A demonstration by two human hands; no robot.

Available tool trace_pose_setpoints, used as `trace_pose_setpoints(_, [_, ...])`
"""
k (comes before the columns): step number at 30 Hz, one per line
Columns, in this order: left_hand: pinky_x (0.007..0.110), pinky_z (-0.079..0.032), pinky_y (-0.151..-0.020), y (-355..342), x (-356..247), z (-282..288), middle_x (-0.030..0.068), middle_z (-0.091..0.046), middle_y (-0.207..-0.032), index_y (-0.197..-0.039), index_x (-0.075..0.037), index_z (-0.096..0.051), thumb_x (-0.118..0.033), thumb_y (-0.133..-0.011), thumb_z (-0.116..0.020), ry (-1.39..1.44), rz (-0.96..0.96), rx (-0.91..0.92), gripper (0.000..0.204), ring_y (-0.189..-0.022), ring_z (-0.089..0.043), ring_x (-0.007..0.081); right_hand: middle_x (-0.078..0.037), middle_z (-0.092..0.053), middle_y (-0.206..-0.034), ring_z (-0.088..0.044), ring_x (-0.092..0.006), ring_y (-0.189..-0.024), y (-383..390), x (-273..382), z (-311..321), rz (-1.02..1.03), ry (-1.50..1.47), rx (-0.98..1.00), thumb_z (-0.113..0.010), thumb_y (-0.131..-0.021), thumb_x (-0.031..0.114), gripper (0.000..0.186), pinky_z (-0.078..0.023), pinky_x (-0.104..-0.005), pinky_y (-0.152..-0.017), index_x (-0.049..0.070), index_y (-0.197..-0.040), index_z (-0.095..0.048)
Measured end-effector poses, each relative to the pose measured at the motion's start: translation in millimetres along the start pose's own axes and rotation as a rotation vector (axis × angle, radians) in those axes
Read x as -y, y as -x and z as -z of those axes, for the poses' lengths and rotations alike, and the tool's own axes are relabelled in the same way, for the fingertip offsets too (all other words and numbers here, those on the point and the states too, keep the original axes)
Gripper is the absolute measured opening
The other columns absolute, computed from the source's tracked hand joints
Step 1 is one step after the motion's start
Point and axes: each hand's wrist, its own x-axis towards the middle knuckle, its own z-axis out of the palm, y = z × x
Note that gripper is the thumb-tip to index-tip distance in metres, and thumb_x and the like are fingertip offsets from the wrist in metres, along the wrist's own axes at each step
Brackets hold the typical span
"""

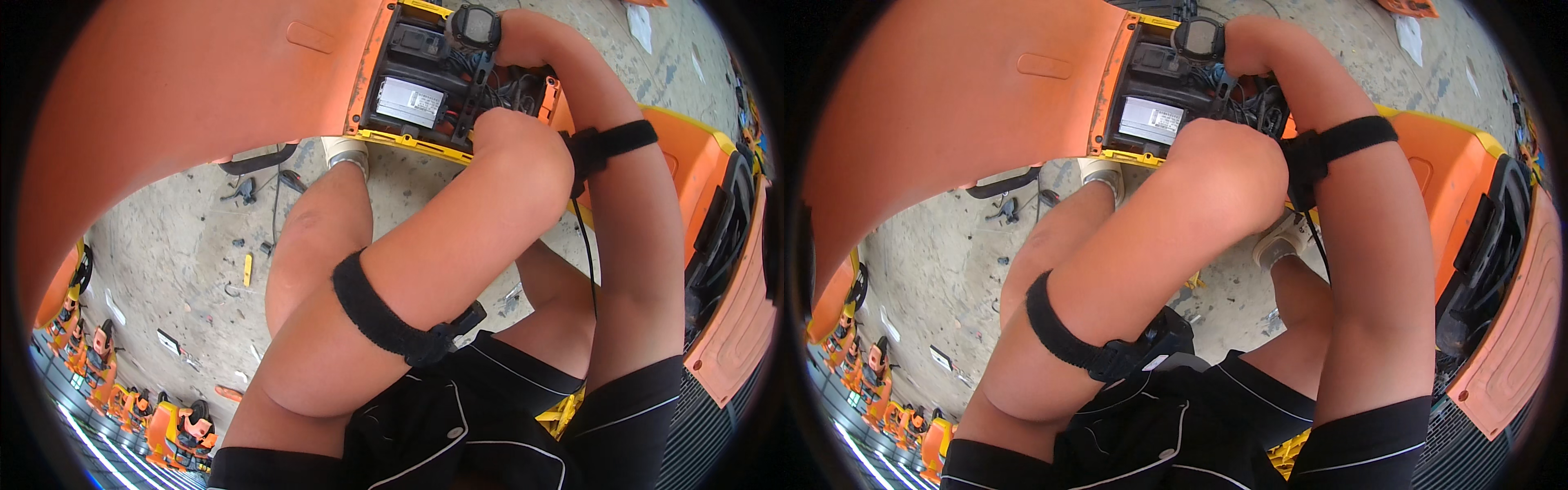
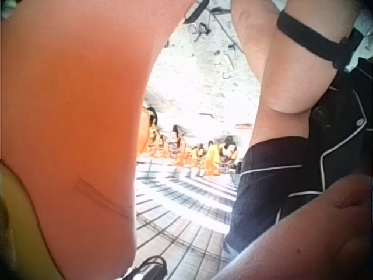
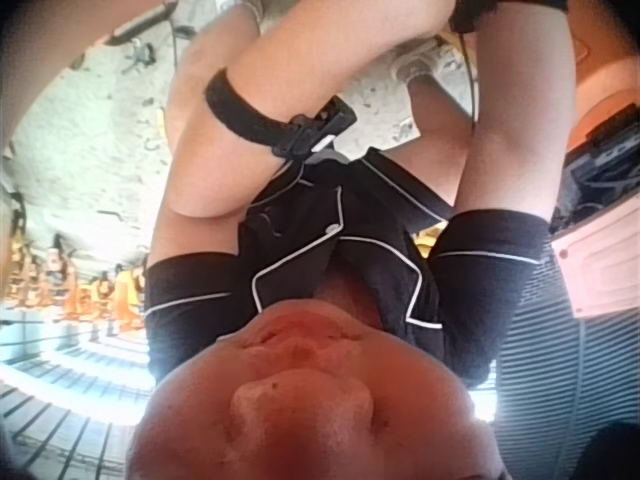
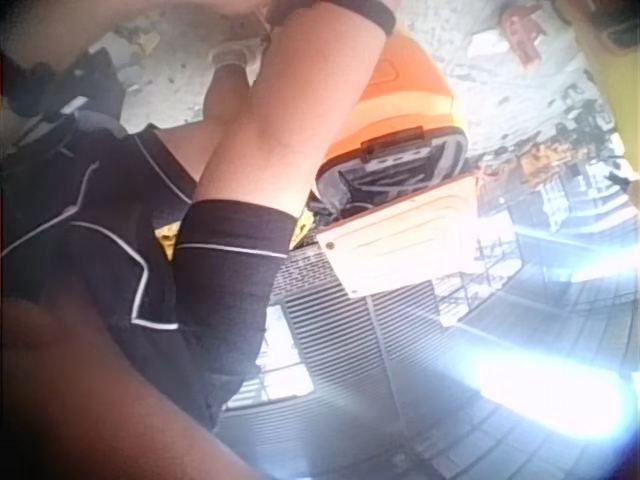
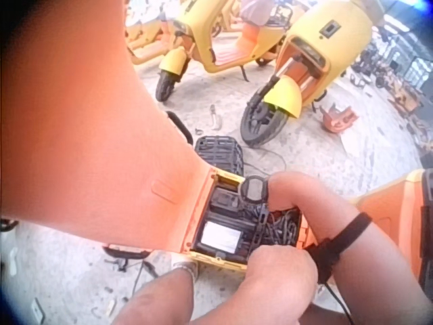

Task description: The person uses a wrench to tighten a bolt on the battery terminal of an orange and yellow scooter. They then switch to a cordless impact driver to tighten bolts on the scooter's body and internal components.

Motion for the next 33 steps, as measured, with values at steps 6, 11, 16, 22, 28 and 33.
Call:
trace_pose_setpoints(6, [0.044, -0.057, -0.087, 3.9, 17.2, 8.4, 0.0183, -0.076, -0.101, -0.1, -0.004, -0.078, -0.018, -0.085, -0.061, 0.072, 0.255, -0.321, 0.026, -0.1, -0.074, 0.0338, -0.017, -0.07, -0.065, -0.068, -0.0279, -0.055, 1.1, 16.2, 10.8, -0.124, -0.136, 0.065, -0.068, -0.073, 0.012, 0.016, -0.056, -0.0435, -0.056, -0.002, -0.07, -0.075])
trace_pose_setpoints(11, [0.044, -0.056, -0.085, -19.4, 89.6, 17.7, 0.0232, -0.075, -0.099, -0.11, 0.002, -0.071, -0.024, -0.088, -0.06, 0.292, 0.432, -0.889, 0.035, -0.096, -0.073, 0.0382, -0.013, -0.068, -0.065, -0.068, -0.0228, -0.054, 19.1, 25.4, 21.9, -0.272, -0.414, 0.07, -0.07, -0.078, 0.015, 0.019, -0.054, -0.0366, -0.052, -0.004, -0.078, -0.071])
trace_pose_setpoints(16, [0.04, -0.054, -0.086, -35.3, 115.6, 24.8, 0.0202, -0.074, -0.099, -0.103, 0.001, -0.07, -0.029, -0.09, -0.061, 0.361, 0.348, -0.991, 0.034, -0.096, -0.071, 0.0311, -0.017, -0.073, -0.072, -0.073, -0.0296, -0.064, 21.4, 43.0, 15.9, -0.34, -0.476, 0.081, -0.059, -0.081, 0.015, 0.023, -0.059, -0.0421, -0.068, -0.002, -0.077, -0.074])
trace_pose_setpoints(22, [0.049, -0.05, -0.099, -138.0, 142.4, 35.7, 0.0322, -0.069, -0.111, -0.11, 0.005, -0.068, -0.041, -0.097, -0.049, 0.412, 0.12, -1.061, 0.051, -0.111, -0.066, 0.0451, -0.018, -0.073, -0.073, -0.072, -0.0302, -0.063, 21.0, 37.4, 6.1, -0.383, -0.452, 0.048, -0.06, -0.08, 0.015, 0.022, -0.058, -0.0431, -0.062, -0.001, -0.076, -0.075])
trace_pose_setpoints(28, [0.051, -0.046, -0.107, -157.0, 128.7, 50.1, 0.0357, -0.064, -0.122, -0.113, 0.007, -0.072, -0.043, -0.097, -0.043, 0.251, 0.263, -0.746, 0.06, -0.123, -0.06, 0.0471, -0.021, -0.074, -0.08, -0.069, -0.0278, -0.056, 14.8, 27.0, 15.1, -0.241, -0.567, 0.142, -0.062, -0.08, 0.007, 0.026, -0.056, -0.0436, -0.051, -0.001, -0.1, -0.076])
trace_pose_setpoints(33, [0.05, -0.045, -0.108, -167.8, 136.0, 52.6, 0.035, -0.065, -0.121, -0.112, 0.008, -0.071, -0.045, -0.097, -0.042, 0.182, 0.283, -0.789, 0.062, -0.122, -0.061, 0.0469, -0.019, -0.075, -0.084, -0.071, -0.026, -0.064, -12.7, 0.1, -2.9, 0.065, -0.4, 0.116, -0.063, -0.078, 0.007, 0.028, -0.057, -0.0413, -0.059, 0.005, -0.102, -0.078])
